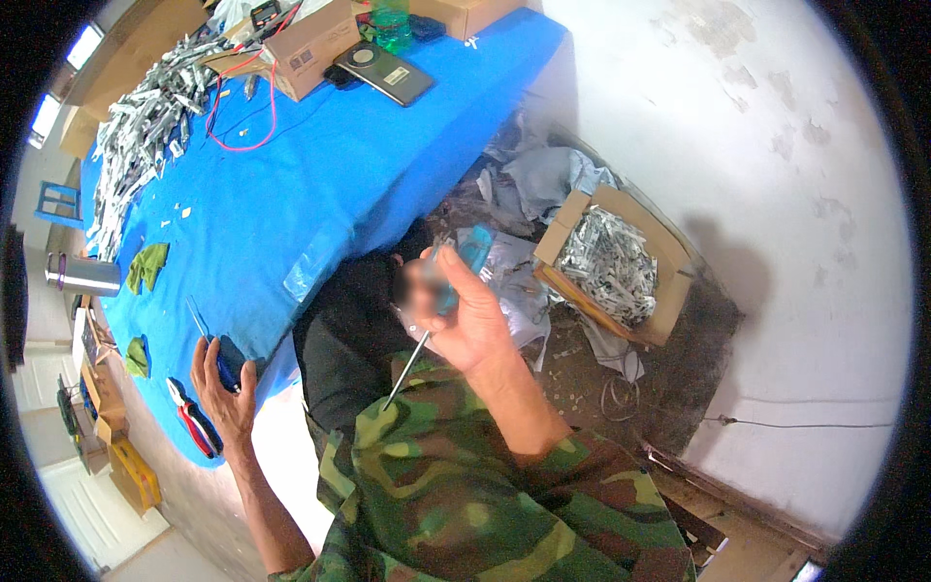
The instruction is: The person uses a screwdriver and pliers to take apart small electronic components by hand over a workspace filled with scrap materials.
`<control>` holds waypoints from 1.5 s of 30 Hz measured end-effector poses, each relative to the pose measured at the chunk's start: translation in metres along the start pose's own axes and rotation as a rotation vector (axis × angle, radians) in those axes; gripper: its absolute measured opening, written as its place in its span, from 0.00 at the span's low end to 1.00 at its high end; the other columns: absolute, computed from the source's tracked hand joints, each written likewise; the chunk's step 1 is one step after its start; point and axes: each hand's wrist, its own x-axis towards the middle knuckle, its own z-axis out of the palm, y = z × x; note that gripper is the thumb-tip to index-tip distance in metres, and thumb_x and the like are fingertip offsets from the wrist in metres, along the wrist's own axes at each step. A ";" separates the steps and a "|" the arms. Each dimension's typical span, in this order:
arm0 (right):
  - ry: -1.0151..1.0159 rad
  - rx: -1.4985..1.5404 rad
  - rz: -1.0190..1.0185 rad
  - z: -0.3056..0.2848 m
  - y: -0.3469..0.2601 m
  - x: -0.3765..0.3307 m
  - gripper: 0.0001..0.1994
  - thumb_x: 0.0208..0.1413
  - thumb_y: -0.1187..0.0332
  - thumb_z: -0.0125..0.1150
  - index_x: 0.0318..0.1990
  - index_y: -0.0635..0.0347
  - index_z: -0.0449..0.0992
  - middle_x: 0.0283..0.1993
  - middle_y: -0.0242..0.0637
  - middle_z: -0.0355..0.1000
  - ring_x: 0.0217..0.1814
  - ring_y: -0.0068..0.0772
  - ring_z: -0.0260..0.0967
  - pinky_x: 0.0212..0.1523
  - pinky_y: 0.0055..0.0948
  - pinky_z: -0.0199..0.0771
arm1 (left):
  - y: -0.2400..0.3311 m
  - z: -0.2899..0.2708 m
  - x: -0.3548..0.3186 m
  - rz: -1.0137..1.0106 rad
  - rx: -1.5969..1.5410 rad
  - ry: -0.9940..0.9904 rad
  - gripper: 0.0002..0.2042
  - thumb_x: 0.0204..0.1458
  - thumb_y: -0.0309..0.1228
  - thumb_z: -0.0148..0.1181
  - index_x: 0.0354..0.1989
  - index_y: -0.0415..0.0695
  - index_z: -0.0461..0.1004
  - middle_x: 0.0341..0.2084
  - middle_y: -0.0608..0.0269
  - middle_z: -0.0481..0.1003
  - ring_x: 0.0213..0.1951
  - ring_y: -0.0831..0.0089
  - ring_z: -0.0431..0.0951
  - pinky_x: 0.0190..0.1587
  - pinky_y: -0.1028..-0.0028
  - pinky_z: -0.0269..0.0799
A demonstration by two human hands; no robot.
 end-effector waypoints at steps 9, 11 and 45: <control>0.059 -0.015 0.030 0.012 0.023 0.006 0.17 0.68 0.48 0.65 0.41 0.52 0.80 0.39 0.32 0.74 0.33 0.23 0.69 0.24 0.20 0.63 | 0.002 0.001 -0.001 -0.027 -0.051 0.032 0.30 0.57 0.47 0.69 0.64 0.43 0.76 0.69 0.46 0.68 0.71 0.48 0.66 0.72 0.48 0.63; 0.069 0.000 0.057 0.014 0.026 0.006 0.18 0.67 0.47 0.65 0.41 0.52 0.79 0.38 0.30 0.73 0.32 0.22 0.68 0.24 0.20 0.62 | 0.003 0.002 0.000 -0.020 -0.056 0.051 0.29 0.57 0.45 0.71 0.63 0.42 0.76 0.68 0.45 0.69 0.69 0.47 0.67 0.70 0.49 0.65; 0.201 -0.396 0.051 0.064 0.072 0.037 0.12 0.66 0.58 0.70 0.44 0.53 0.75 0.35 0.32 0.73 0.29 0.22 0.66 0.21 0.21 0.58 | -0.004 -0.025 0.010 -0.162 -0.243 0.269 0.14 0.55 0.23 0.68 0.50 0.38 0.81 0.37 0.56 0.80 0.33 0.67 0.80 0.37 0.70 0.78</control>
